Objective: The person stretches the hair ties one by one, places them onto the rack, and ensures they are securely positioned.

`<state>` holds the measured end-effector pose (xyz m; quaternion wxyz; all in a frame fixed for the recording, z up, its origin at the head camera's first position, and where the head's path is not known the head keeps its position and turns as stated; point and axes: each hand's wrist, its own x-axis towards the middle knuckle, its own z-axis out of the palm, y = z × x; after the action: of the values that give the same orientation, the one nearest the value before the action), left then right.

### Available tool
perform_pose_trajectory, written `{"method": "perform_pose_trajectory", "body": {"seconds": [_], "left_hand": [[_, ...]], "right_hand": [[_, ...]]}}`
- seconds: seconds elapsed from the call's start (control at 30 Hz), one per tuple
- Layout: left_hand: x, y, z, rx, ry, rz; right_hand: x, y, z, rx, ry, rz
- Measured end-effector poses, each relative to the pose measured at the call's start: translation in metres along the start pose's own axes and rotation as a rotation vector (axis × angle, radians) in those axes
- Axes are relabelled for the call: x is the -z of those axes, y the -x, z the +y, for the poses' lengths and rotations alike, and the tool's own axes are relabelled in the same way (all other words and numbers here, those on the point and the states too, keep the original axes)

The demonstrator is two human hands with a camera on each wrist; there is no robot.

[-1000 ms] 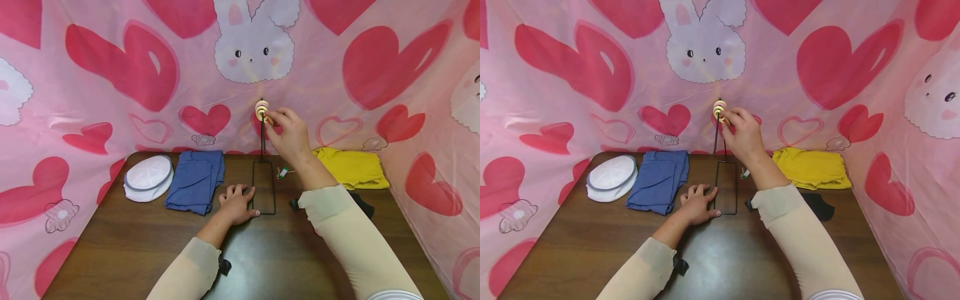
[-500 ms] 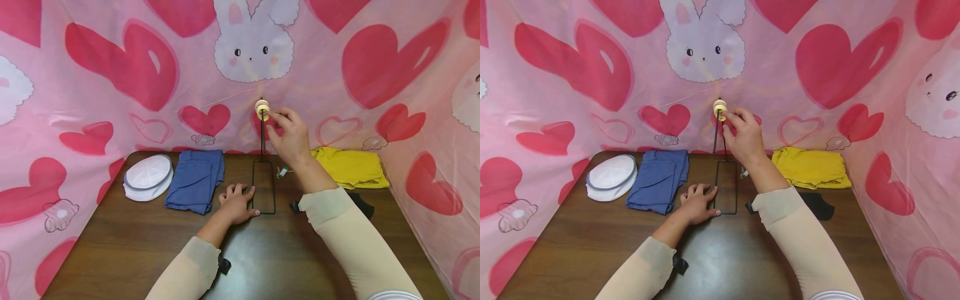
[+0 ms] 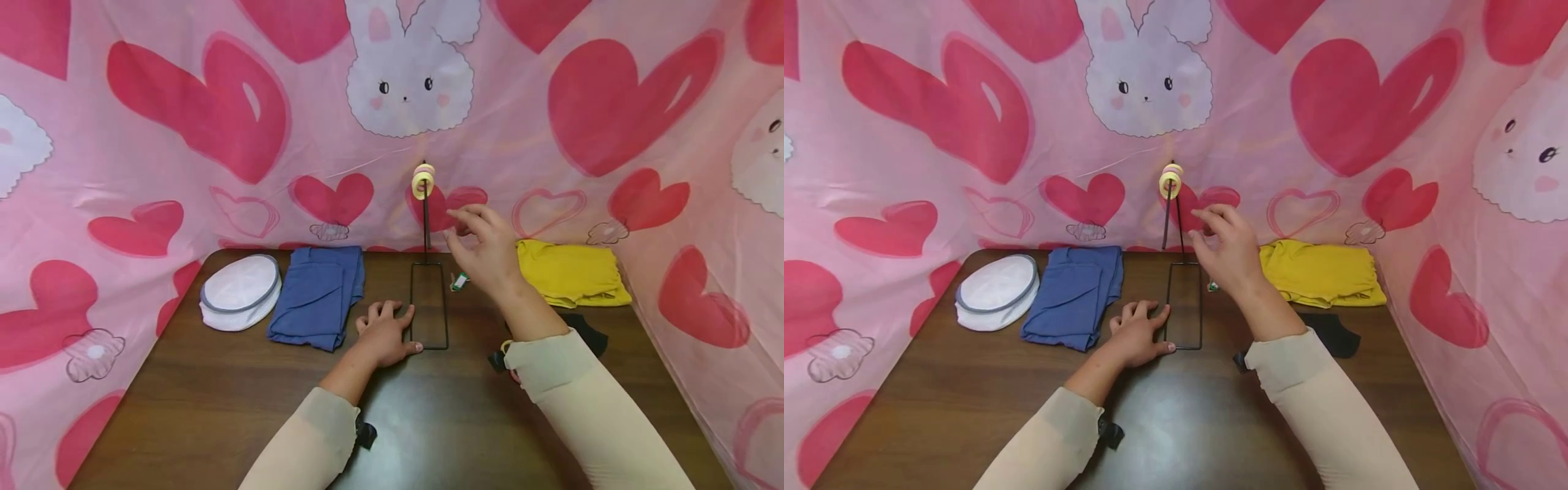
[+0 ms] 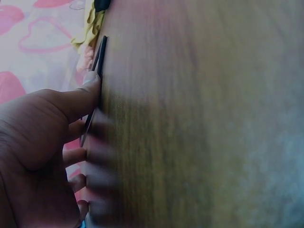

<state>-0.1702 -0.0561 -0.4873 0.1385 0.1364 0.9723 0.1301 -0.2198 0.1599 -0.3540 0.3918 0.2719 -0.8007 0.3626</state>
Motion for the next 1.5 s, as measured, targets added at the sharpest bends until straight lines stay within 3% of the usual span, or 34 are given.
{"method": "perform_pose_trajectory", "body": {"seconds": [0.4, 0.97, 1.5], "left_hand": [[-0.001, 0.000, -0.001, 0.002, 0.003, 0.009], [0.000, 0.000, 0.000, -0.004, -0.003, 0.000], [-0.001, 0.000, 0.000, -0.002, -0.009, 0.002]], "right_hand": [[0.018, 0.039, 0.009, -0.059, 0.006, -0.036], [0.036, 0.082, 0.012, -0.059, -0.027, -0.111], [0.061, 0.118, 0.016, -0.053, 0.046, -0.200]]}}
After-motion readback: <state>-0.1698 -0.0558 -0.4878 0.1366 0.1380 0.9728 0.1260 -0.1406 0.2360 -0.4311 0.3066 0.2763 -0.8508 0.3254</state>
